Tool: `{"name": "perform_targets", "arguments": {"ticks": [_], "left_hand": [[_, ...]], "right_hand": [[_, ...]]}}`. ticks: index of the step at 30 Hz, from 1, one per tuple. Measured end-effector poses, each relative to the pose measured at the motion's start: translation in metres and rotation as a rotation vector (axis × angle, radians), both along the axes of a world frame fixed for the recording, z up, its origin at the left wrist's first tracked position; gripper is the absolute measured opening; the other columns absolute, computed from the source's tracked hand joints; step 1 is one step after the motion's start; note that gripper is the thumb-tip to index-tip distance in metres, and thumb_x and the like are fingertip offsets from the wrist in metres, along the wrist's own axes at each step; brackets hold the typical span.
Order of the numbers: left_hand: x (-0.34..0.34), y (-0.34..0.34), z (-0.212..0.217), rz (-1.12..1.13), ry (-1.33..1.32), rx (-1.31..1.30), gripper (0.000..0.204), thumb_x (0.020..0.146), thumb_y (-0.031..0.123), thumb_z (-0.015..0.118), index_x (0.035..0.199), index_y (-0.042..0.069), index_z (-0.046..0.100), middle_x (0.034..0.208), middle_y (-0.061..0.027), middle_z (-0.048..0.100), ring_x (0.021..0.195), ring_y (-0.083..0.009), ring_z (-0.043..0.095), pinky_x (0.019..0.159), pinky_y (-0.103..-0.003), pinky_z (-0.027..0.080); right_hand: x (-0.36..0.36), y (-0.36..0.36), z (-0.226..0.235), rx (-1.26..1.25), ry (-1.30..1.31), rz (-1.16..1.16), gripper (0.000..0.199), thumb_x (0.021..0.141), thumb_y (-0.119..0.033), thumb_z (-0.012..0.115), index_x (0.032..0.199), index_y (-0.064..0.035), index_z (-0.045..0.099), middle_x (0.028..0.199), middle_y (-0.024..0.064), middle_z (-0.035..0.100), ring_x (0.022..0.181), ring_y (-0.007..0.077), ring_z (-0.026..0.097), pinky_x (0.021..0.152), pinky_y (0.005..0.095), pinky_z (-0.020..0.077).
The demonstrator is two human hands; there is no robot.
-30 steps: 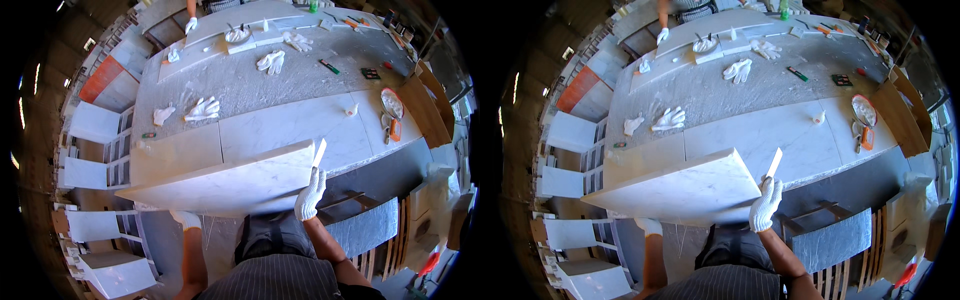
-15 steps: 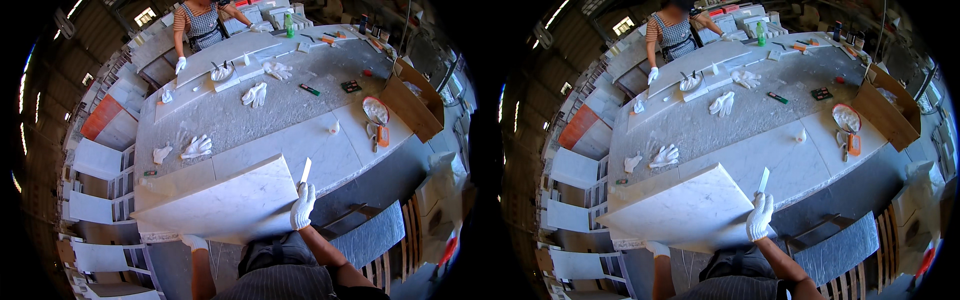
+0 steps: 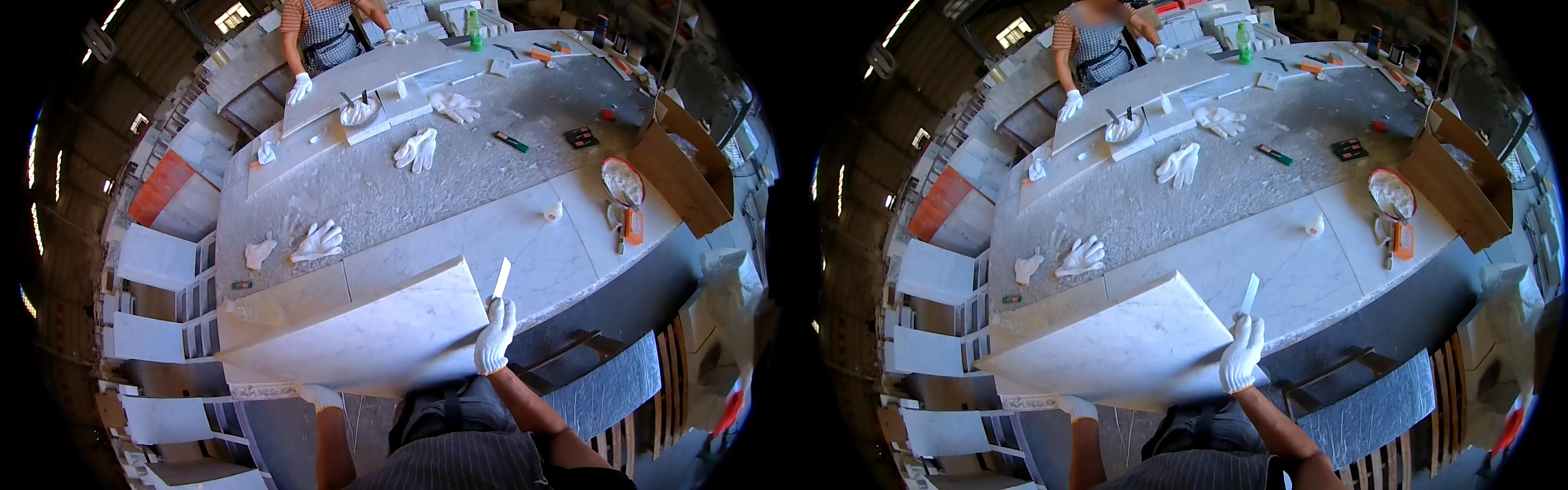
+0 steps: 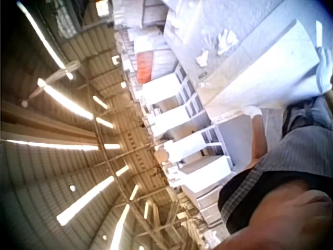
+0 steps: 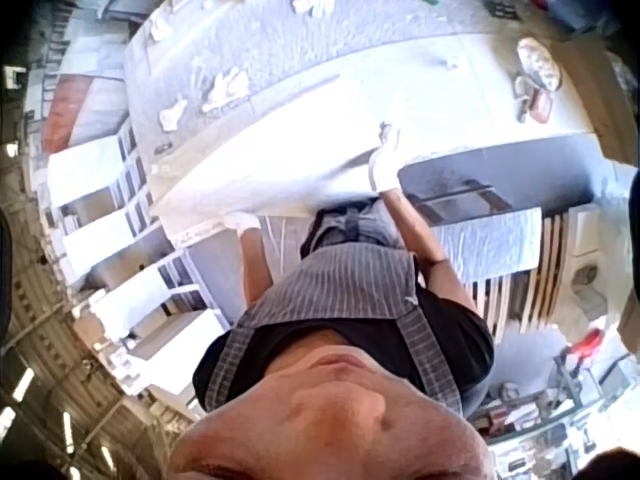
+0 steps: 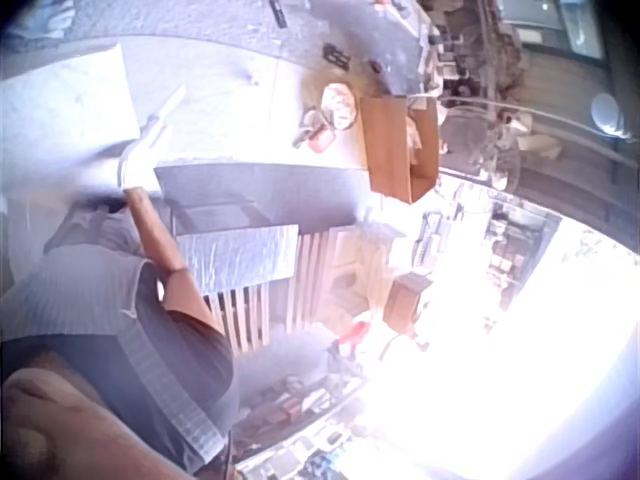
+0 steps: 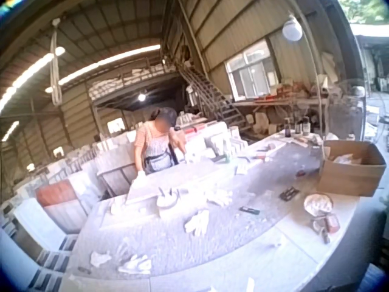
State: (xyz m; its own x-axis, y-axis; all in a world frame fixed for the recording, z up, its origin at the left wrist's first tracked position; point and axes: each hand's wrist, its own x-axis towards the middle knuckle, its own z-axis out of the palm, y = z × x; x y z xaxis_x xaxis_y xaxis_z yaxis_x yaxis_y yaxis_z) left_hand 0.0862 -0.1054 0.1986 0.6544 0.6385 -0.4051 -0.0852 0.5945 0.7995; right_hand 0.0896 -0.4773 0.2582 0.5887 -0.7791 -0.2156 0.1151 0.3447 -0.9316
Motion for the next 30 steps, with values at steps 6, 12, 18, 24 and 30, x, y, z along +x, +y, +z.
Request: {"name": "perform_targets", "arguments": {"ticks": [6, 12, 18, 24, 30], "left_hand": [[0.003, -0.013, 0.014, 0.009, 0.049, 0.178, 0.057, 0.096, 0.042, 0.037, 0.135, 0.003, 0.046, 0.135, -0.0159, 0.049, 0.116, -0.0348, 0.052, 0.096, -0.048, 0.046], [-0.005, -0.015, -0.003, 0.057, 0.186, 0.25, 0.046, 0.09, 0.026, 0.042, 0.125, -0.002, 0.054, 0.124, -0.0173, 0.056, 0.108, -0.0339, 0.056, 0.092, -0.047, 0.049], [0.003, -0.042, 0.018, 0.091, 0.185, 0.252, 0.047, 0.09, 0.028, 0.043, 0.126, -0.001, 0.052, 0.126, -0.0165, 0.054, 0.107, -0.0337, 0.057, 0.09, -0.047, 0.05], [0.004, -0.029, 0.004, 0.101, 0.158, 0.133, 0.051, 0.09, 0.031, 0.044, 0.13, -0.002, 0.049, 0.131, -0.0175, 0.051, 0.108, -0.0351, 0.056, 0.091, -0.049, 0.049], [0.006, -0.011, -0.013, -0.043, 0.091, 0.052, 0.063, 0.095, 0.043, 0.029, 0.145, 0.006, 0.034, 0.151, -0.0153, 0.03, 0.136, -0.0366, 0.029, 0.112, -0.046, 0.026]], "right_hand": [[0.003, 0.0, 0.01, -0.013, 0.058, 0.033, 0.02, 0.1, -0.019, 0.048, 0.092, -0.0026, 0.055, 0.079, -0.0015, 0.046, 0.074, 0.0073, 0.039, 0.07, 0.0238, 0.0359], [0.003, 0.003, -0.012, 0.144, 0.016, -0.13, 0.019, 0.1, -0.019, 0.048, 0.092, -0.0026, 0.055, 0.079, -0.001, 0.047, 0.075, 0.0076, 0.041, 0.073, 0.0241, 0.036], [0.001, 0.0, -0.019, 0.025, 0.074, -0.065, 0.021, 0.1, -0.02, 0.047, 0.091, -0.0029, 0.056, 0.079, -0.0004, 0.046, 0.076, 0.0079, 0.039, 0.074, 0.0245, 0.035], [0.001, 0.001, -0.022, -0.011, 0.099, -0.092, 0.023, 0.101, -0.021, 0.045, 0.093, -0.002, 0.055, 0.08, -0.0002, 0.045, 0.076, 0.0086, 0.04, 0.075, 0.0251, 0.0355], [-0.002, -0.004, -0.028, 0.001, 0.045, -0.032, 0.022, 0.101, -0.02, 0.045, 0.095, -0.0014, 0.055, 0.084, 0.0016, 0.048, 0.08, 0.01, 0.041, 0.078, 0.0264, 0.0366]]}}
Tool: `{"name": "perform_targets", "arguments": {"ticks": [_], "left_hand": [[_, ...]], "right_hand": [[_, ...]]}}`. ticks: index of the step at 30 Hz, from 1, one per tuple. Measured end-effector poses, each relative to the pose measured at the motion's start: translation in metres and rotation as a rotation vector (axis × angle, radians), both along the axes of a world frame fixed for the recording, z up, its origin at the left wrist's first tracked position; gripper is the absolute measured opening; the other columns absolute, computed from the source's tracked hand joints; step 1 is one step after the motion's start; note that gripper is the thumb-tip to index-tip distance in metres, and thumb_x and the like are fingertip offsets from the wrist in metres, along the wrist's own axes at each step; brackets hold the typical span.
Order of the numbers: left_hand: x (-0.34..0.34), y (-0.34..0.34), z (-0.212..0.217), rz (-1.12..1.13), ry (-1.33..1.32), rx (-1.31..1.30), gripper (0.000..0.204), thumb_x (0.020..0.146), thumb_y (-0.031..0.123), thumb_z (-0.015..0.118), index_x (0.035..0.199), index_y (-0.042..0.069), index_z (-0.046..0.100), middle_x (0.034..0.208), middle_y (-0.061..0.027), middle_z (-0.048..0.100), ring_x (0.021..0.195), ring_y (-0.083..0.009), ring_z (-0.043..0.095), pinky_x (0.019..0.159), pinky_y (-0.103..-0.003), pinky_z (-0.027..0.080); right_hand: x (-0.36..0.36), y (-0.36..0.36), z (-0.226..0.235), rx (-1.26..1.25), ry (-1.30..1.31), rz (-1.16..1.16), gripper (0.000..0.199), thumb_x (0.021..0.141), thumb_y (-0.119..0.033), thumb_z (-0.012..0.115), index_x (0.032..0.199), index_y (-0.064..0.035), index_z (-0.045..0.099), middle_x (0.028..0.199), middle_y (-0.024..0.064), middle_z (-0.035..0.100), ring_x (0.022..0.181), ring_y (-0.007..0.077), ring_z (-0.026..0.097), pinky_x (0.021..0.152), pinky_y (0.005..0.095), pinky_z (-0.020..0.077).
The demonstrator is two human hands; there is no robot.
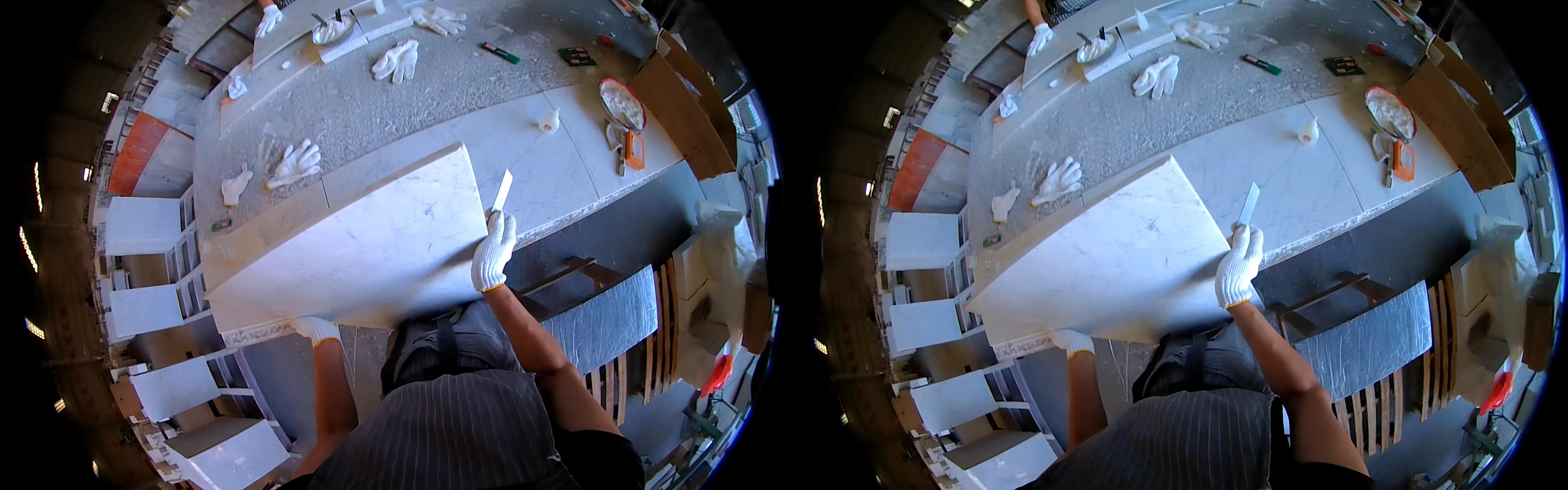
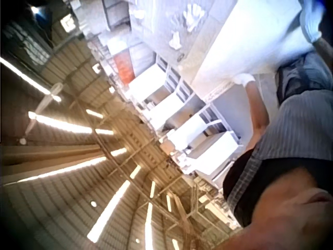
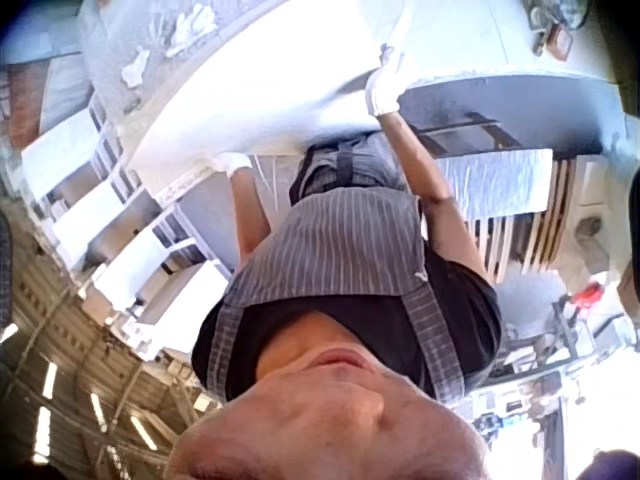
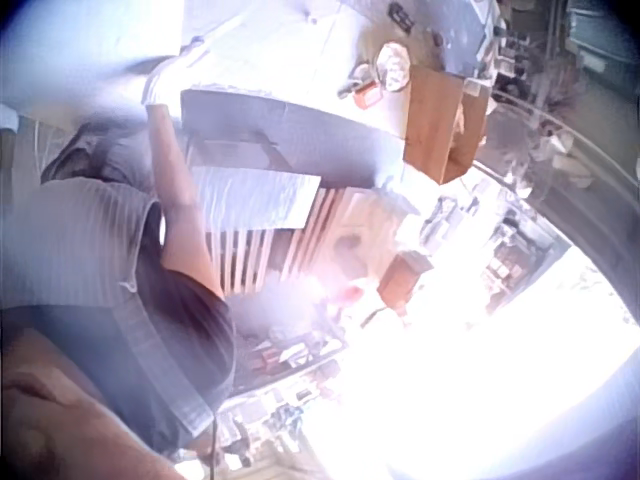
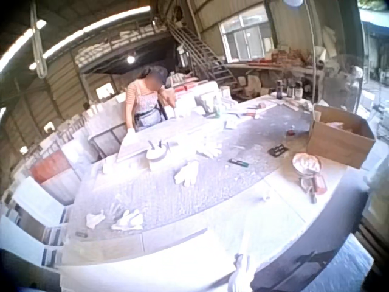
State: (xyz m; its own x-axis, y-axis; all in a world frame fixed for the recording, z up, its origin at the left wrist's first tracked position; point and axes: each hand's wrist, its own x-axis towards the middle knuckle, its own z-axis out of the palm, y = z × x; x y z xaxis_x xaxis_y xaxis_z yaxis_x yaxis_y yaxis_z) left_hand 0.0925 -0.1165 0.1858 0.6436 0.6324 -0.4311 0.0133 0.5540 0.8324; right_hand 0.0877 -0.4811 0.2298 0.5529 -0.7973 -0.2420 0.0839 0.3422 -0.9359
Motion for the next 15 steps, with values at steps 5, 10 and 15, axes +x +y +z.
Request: {"name": "perform_targets", "arguments": {"ticks": [5, 10, 15], "left_hand": [[0.001, -0.019, 0.014, -0.026, -0.095, -0.127, 0.062, 0.095, 0.043, 0.029, 0.147, 0.009, 0.031, 0.152, -0.013, 0.027, 0.139, -0.0342, 0.025, 0.115, -0.044, 0.019], [-0.009, -0.009, 0.009, -0.111, -0.078, -0.12, 0.063, 0.096, 0.048, 0.029, 0.147, 0.01, 0.031, 0.15, -0.0118, 0.031, 0.137, -0.0333, 0.027, 0.114, -0.047, 0.021], [-0.018, -0.015, 0.018, -0.228, -0.117, 0.002, 0.07, 0.096, 0.059, 0.031, 0.148, 0.012, 0.028, 0.151, -0.0105, 0.031, 0.137, -0.0323, 0.028, 0.112, -0.049, 0.024]], "right_hand": [[0.002, -0.002, -0.006, -0.048, -0.02, -0.032, 0.02, 0.101, -0.019, 0.044, 0.095, -0.0022, 0.054, 0.086, 0.0017, 0.049, 0.08, 0.0103, 0.042, 0.078, 0.0271, 0.0377], [0.002, 0.0, -0.01, -0.066, 0.005, -0.034, 0.02, 0.101, -0.019, 0.044, 0.096, -0.0019, 0.054, 0.087, 0.0024, 0.051, 0.08, 0.0107, 0.043, 0.079, 0.0275, 0.0386], [0.001, -0.001, -0.01, -0.1, 0.036, -0.028, 0.022, 0.101, -0.021, 0.044, 0.096, -0.0015, 0.054, 0.087, 0.0032, 0.051, 0.08, 0.0111, 0.043, 0.078, 0.0279, 0.039]]}}
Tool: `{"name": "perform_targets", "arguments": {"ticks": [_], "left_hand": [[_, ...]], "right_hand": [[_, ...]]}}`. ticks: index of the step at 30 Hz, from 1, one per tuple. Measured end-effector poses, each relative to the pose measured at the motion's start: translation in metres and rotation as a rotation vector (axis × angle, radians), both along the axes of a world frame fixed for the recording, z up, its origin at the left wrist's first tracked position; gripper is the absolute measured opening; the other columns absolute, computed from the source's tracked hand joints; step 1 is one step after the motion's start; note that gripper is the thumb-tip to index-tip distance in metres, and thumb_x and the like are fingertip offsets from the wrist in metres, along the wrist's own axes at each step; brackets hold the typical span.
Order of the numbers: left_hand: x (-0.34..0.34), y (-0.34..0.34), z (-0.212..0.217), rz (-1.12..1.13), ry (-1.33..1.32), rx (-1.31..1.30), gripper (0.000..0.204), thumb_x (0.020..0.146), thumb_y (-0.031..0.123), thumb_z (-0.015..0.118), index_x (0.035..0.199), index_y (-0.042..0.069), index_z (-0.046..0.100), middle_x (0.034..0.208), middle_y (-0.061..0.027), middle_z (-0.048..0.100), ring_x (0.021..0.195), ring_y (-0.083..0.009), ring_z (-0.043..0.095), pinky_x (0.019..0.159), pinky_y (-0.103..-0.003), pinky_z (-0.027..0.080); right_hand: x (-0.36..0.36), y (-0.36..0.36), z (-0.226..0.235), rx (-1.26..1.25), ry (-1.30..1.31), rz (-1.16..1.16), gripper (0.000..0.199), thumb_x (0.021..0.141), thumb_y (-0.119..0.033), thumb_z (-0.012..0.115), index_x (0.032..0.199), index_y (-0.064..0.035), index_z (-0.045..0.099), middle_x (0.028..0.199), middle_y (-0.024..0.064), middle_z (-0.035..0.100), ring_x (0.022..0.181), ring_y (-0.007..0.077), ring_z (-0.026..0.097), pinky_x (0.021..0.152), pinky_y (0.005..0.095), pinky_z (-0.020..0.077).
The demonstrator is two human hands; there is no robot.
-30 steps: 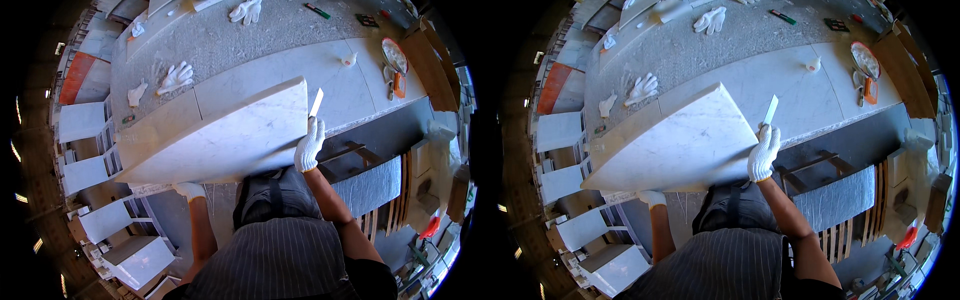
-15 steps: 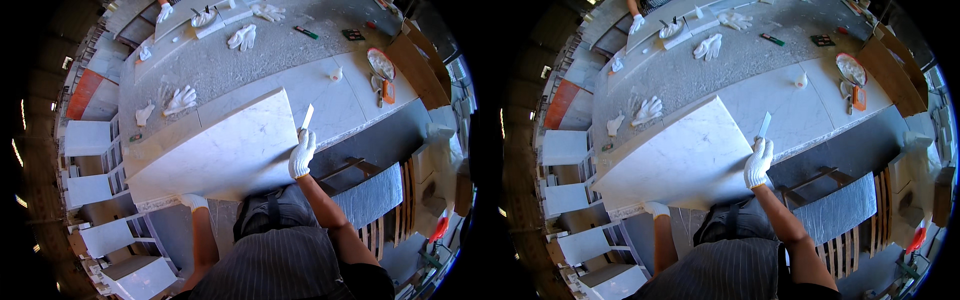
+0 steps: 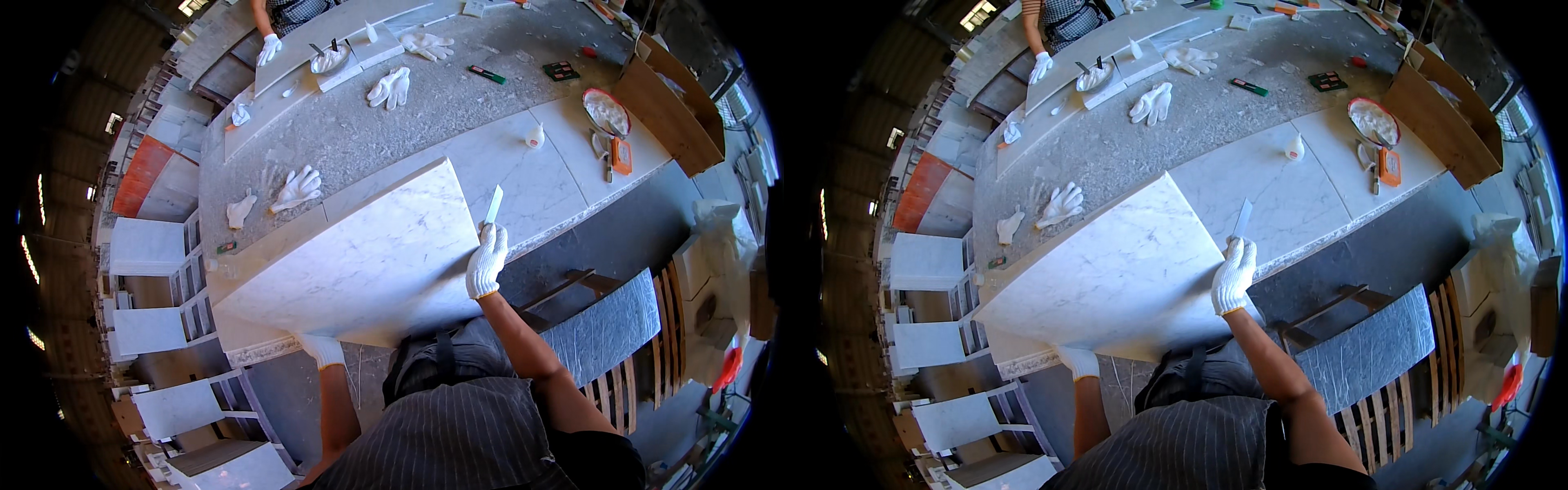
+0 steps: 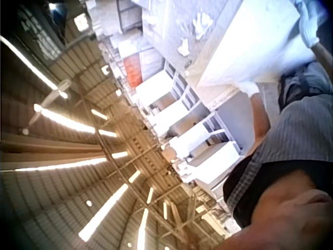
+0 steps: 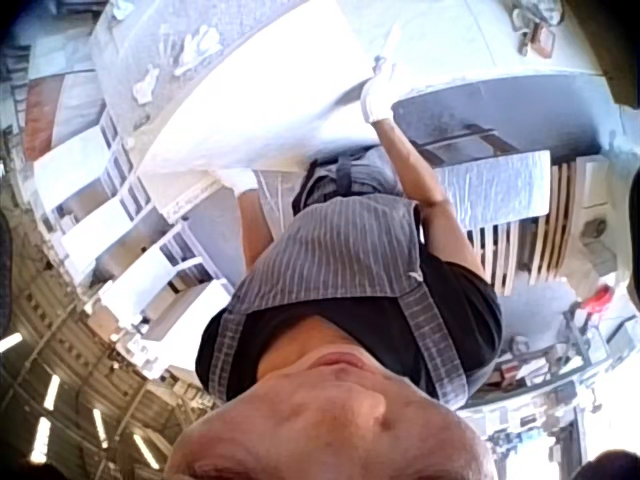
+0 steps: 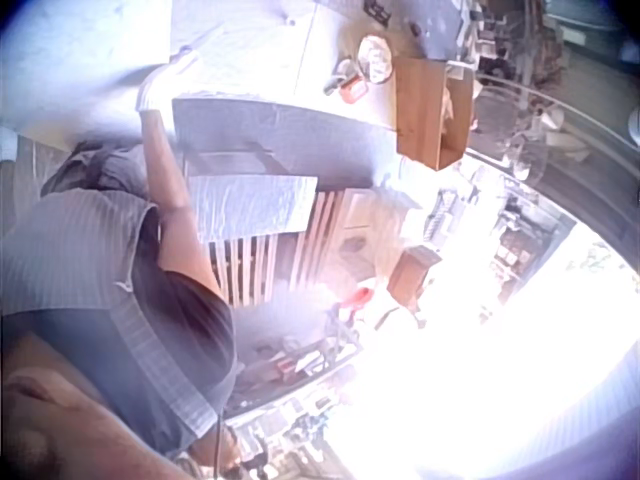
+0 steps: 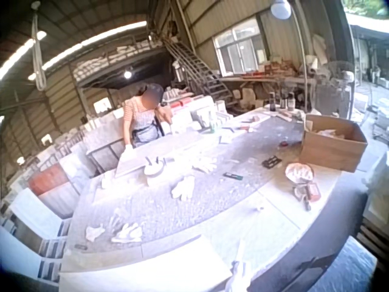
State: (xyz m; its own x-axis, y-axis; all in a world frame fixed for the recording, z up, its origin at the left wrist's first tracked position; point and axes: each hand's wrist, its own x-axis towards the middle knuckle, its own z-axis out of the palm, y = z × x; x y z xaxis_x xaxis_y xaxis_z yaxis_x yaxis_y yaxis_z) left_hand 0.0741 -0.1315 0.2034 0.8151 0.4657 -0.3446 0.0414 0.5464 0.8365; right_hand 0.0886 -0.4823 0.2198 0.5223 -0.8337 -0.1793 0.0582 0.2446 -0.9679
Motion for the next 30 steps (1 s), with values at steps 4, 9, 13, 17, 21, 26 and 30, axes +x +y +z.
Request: {"name": "perform_targets", "arguments": {"ticks": [4, 9, 13, 17, 21, 26, 30], "left_hand": [[-0.012, -0.011, 0.025, -0.081, -0.065, 0.143, 0.074, 0.096, 0.061, 0.029, 0.149, 0.011, 0.022, 0.153, -0.0096, 0.026, 0.137, -0.0302, 0.028, 0.113, -0.046, 0.022], [-0.02, -0.007, 0.031, -0.177, -0.124, 0.258, 0.07, 0.1, 0.055, 0.026, 0.148, 0.004, 0.021, 0.152, -0.0107, 0.026, 0.136, -0.0278, 0.03, 0.114, -0.039, 0.021], [-0.022, 0.012, 0.02, -0.274, -0.078, 0.299, 0.069, 0.101, 0.051, 0.03, 0.147, 0.001, 0.021, 0.151, -0.0112, 0.027, 0.136, -0.0266, 0.029, 0.113, -0.039, 0.023], [-0.018, 0.004, 0.022, -0.206, -0.082, 0.232, 0.068, 0.1, 0.05, 0.032, 0.146, 0.0, 0.022, 0.15, -0.0111, 0.028, 0.136, -0.0258, 0.029, 0.113, -0.039, 0.023], [-0.017, 0.005, 0.018, -0.197, -0.092, 0.213, 0.071, 0.099, 0.055, 0.03, 0.148, 0.005, 0.021, 0.152, -0.0119, 0.026, 0.137, -0.0286, 0.028, 0.113, -0.043, 0.022], [-0.019, -0.003, 0.027, -0.161, -0.065, 0.202, 0.069, 0.099, 0.054, 0.03, 0.147, 0.005, 0.022, 0.151, -0.0119, 0.027, 0.136, -0.0294, 0.029, 0.112, -0.044, 0.024], [-0.018, -0.002, 0.023, -0.169, -0.061, 0.197, 0.069, 0.1, 0.054, 0.029, 0.147, 0.005, 0.022, 0.151, -0.0129, 0.027, 0.136, -0.0299, 0.029, 0.113, -0.044, 0.023]], "right_hand": [[-0.001, -0.002, -0.001, 0.007, 0.008, -0.003, 0.022, 0.101, -0.021, 0.044, 0.096, -0.0016, 0.054, 0.086, 0.0035, 0.051, 0.08, 0.0114, 0.044, 0.078, 0.0282, 0.0389], [0.001, -0.001, 0.0, 0.014, -0.005, -0.023, 0.022, 0.1, -0.021, 0.044, 0.096, -0.0019, 0.054, 0.086, 0.0033, 0.051, 0.081, 0.0112, 0.044, 0.079, 0.0285, 0.0389], [0.0, 0.0, 0.001, 0.013, -0.025, 0.007, 0.022, 0.101, -0.021, 0.044, 0.096, -0.0017, 0.054, 0.086, 0.0028, 0.051, 0.08, 0.011, 0.044, 0.079, 0.0279, 0.0391], [-0.002, -0.005, -0.002, -0.02, 0.003, 0.044, 0.022, 0.101, -0.021, 0.044, 0.097, -0.0018, 0.054, 0.086, 0.0026, 0.051, 0.079, 0.0104, 0.044, 0.077, 0.0274, 0.0396], [-0.006, -0.012, 0.005, -0.08, 0.103, 0.124, 0.021, 0.101, -0.021, 0.045, 0.099, -0.0022, 0.054, 0.085, 0.0023, 0.051, 0.078, 0.01, 0.044, 0.073, 0.0268, 0.0402], [-0.022, -0.031, 0.024, 0.035, -0.007, 0.309, 0.037, 0.099, -0.017, 0.045, 0.133, -0.001, 0.043, 0.103, 0.0103, 0.064, 0.094, 0.0161, 0.061, 0.087, 0.0284, 0.0478], [-0.054, -0.057, -0.032, 0.18, 0.078, 0.066, 0.027, 0.099, -0.019, 0.047, 0.119, -0.0006, 0.052, 0.099, 0.0139, 0.067, 0.086, 0.0201, 0.067, 0.074, 0.0287, 0.0522]]}}
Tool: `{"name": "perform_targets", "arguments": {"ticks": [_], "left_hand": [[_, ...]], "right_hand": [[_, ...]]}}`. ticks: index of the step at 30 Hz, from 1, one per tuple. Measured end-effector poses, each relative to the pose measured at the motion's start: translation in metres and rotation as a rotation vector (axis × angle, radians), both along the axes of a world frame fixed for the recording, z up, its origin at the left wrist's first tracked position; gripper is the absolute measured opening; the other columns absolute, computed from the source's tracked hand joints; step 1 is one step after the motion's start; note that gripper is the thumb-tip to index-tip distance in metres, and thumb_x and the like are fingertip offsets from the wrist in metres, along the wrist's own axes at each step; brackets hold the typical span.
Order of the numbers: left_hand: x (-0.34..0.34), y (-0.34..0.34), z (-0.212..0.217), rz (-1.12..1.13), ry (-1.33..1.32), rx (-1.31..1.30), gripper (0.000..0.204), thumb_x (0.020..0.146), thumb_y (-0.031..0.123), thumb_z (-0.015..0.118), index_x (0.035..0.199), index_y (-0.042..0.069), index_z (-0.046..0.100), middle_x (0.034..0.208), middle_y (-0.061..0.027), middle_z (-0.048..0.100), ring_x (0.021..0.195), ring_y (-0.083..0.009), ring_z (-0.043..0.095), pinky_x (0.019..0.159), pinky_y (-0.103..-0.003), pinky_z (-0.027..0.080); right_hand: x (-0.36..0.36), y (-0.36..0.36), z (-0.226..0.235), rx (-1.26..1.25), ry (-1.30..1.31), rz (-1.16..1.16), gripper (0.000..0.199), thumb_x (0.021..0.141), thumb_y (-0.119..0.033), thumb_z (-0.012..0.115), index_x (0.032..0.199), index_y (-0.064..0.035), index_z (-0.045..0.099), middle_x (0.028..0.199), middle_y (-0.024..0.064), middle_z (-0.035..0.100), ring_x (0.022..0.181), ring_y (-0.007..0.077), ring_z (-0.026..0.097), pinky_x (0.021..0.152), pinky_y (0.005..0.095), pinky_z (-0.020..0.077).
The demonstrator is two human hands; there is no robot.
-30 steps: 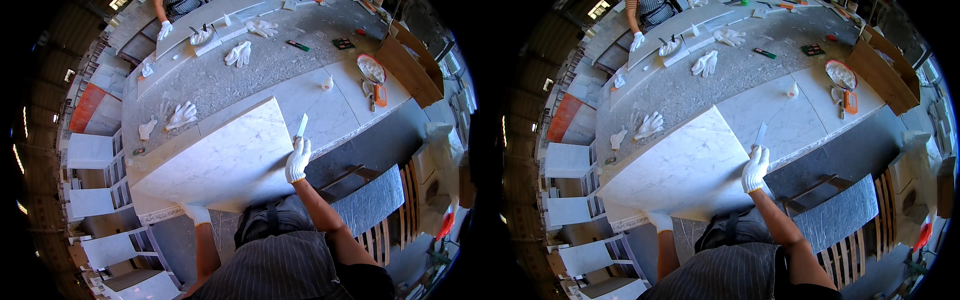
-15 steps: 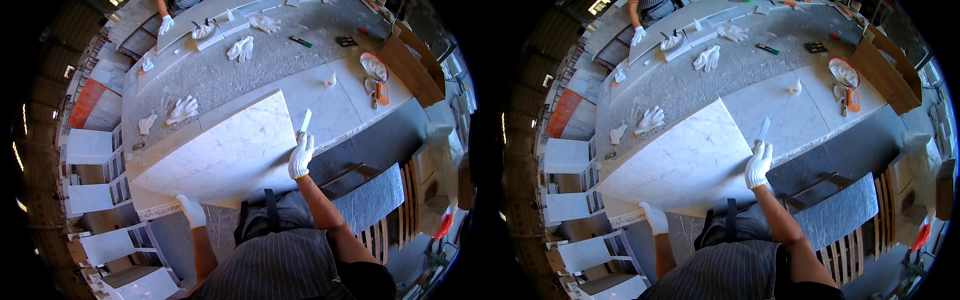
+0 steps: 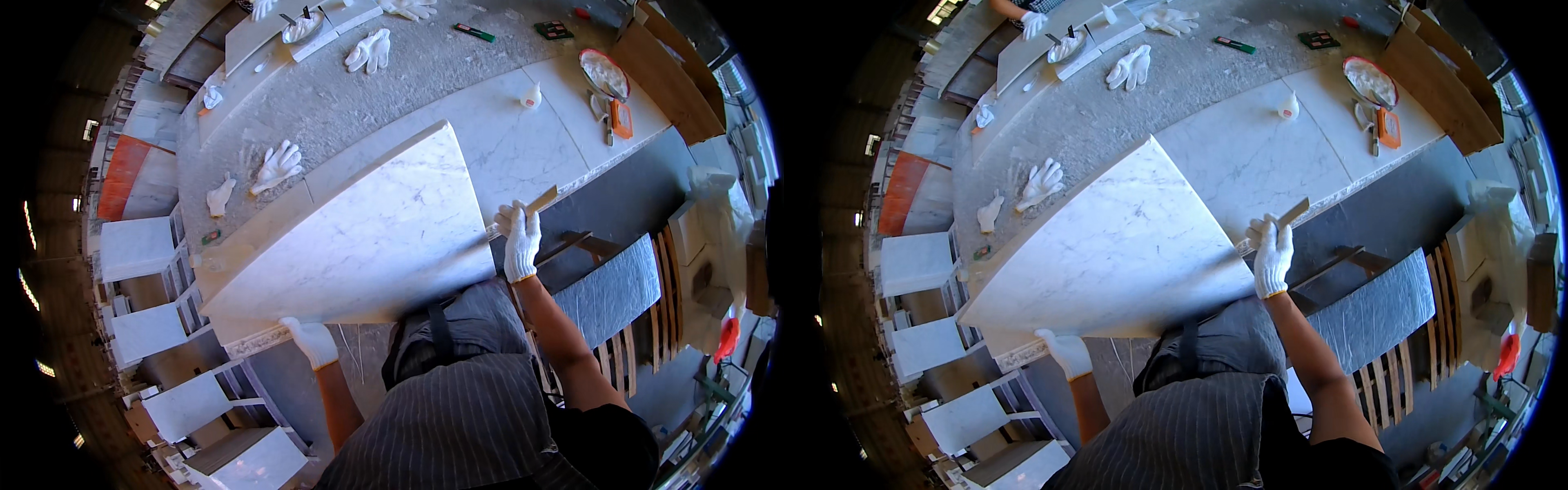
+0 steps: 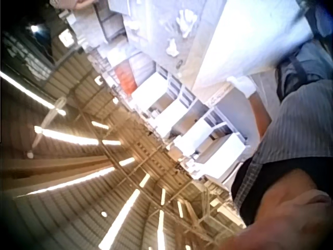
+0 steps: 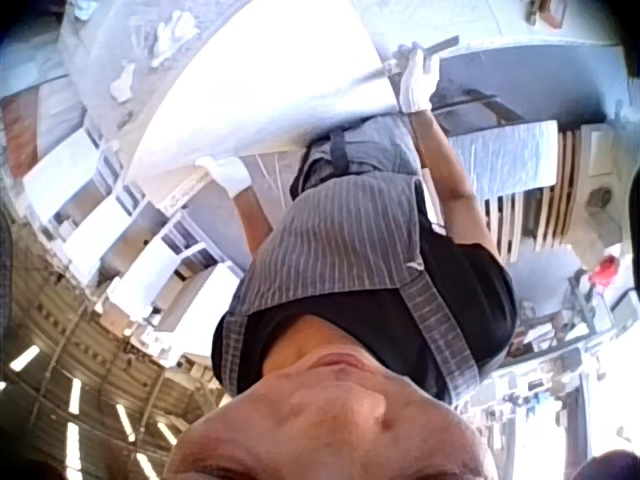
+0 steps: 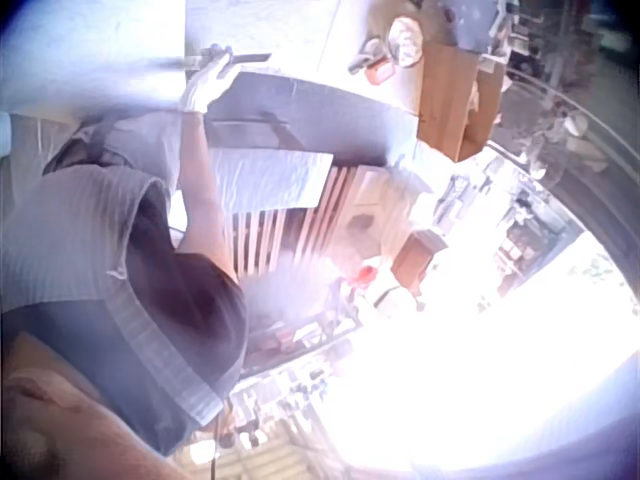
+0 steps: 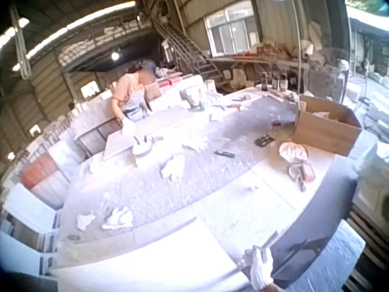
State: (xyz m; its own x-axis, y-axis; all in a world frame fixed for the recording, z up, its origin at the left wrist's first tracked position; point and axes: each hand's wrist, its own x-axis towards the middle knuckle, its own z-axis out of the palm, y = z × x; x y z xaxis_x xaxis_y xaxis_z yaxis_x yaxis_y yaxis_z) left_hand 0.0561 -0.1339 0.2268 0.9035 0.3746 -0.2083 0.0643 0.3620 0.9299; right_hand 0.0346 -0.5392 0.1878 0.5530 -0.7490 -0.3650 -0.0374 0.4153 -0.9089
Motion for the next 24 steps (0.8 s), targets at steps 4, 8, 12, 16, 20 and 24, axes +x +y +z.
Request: {"name": "perform_targets", "arguments": {"ticks": [4, 8, 12, 16, 20, 24], "left_hand": [[0.0, -0.005, 0.005, 0.028, -0.006, 0.035, 0.068, 0.1, 0.053, 0.029, 0.147, 0.004, 0.023, 0.151, -0.0134, 0.028, 0.136, -0.0304, 0.029, 0.113, -0.044, 0.023], [0.003, -0.001, 0.004, 0.008, -0.006, -0.026, 0.066, 0.1, 0.051, 0.029, 0.145, 0.003, 0.026, 0.15, -0.0126, 0.029, 0.136, -0.0283, 0.029, 0.114, -0.043, 0.022], [0.0, 0.005, 0.001, 0.02, 0.01, -0.04, 0.067, 0.1, 0.053, 0.027, 0.144, 0.002, 0.029, 0.149, -0.0124, 0.031, 0.136, -0.0275, 0.029, 0.115, -0.042, 0.021], [0.0, -0.003, 0.009, -0.068, 0.036, 0.05, 0.069, 0.1, 0.055, 0.023, 0.148, 0.005, 0.022, 0.152, -0.0126, 0.026, 0.137, -0.03, 0.027, 0.114, -0.044, 0.022], [0.002, -0.011, 0.015, -0.007, 0.042, 0.021, 0.068, 0.1, 0.053, 0.023, 0.146, 0.003, 0.024, 0.151, -0.0131, 0.027, 0.137, -0.0285, 0.027, 0.115, -0.042, 0.02], [-0.001, -0.012, 0.017, -0.005, 0.034, 0.024, 0.067, 0.101, 0.052, 0.023, 0.146, 0.003, 0.024, 0.151, -0.0127, 0.027, 0.137, -0.0278, 0.027, 0.116, -0.041, 0.019]], "right_hand": [[-0.027, 0.003, -0.041, -0.031, 0.143, -0.075, 0.022, 0.1, -0.021, 0.044, 0.109, -0.0027, 0.054, 0.091, 0.009, 0.067, 0.076, 0.0165, 0.063, 0.071, 0.0284, 0.0503], [-0.02, 0.005, -0.06, -0.035, 0.141, -0.2, 0.021, 0.1, -0.021, 0.045, 0.107, -0.004, 0.054, 0.087, 0.0077, 0.064, 0.076, 0.0168, 0.062, 0.071, 0.0304, 0.0513], [-0.03, 0.015, -0.072, 0.078, 0.213, -0.319, 0.02, 0.099, -0.022, 0.046, 0.105, -0.0045, 0.054, 0.089, 0.0084, 0.061, 0.079, 0.0174, 0.061, 0.073, 0.0329, 0.0523], [-0.04, 0.022, -0.134, -0.202, 0.482, -0.036, 0.044, 0.101, -0.027, 0.044, 0.135, 0.0011, 0.042, 0.118, 0.0145, 0.058, 0.106, 0.0208, 0.055, 0.095, 0.0288, 0.0407], [-0.019, 0.042, -0.135, 0.21, 0.257, -0.181, 0.049, 0.101, -0.026, 0.045, 0.139, 0.0042, 0.037, 0.13, 0.0131, 0.05, 0.11, 0.0188, 0.049, 0.098, 0.0281, 0.0362], [-0.016, 0.052, -0.148, 0.089, 0.327, -0.168, 0.056, 0.101, -0.035, 0.044, 0.14, 0.0044, 0.035, 0.139, 0.0131, 0.044, 0.125, 0.0202, 0.041, 0.107, 0.0294, 0.027]]}}
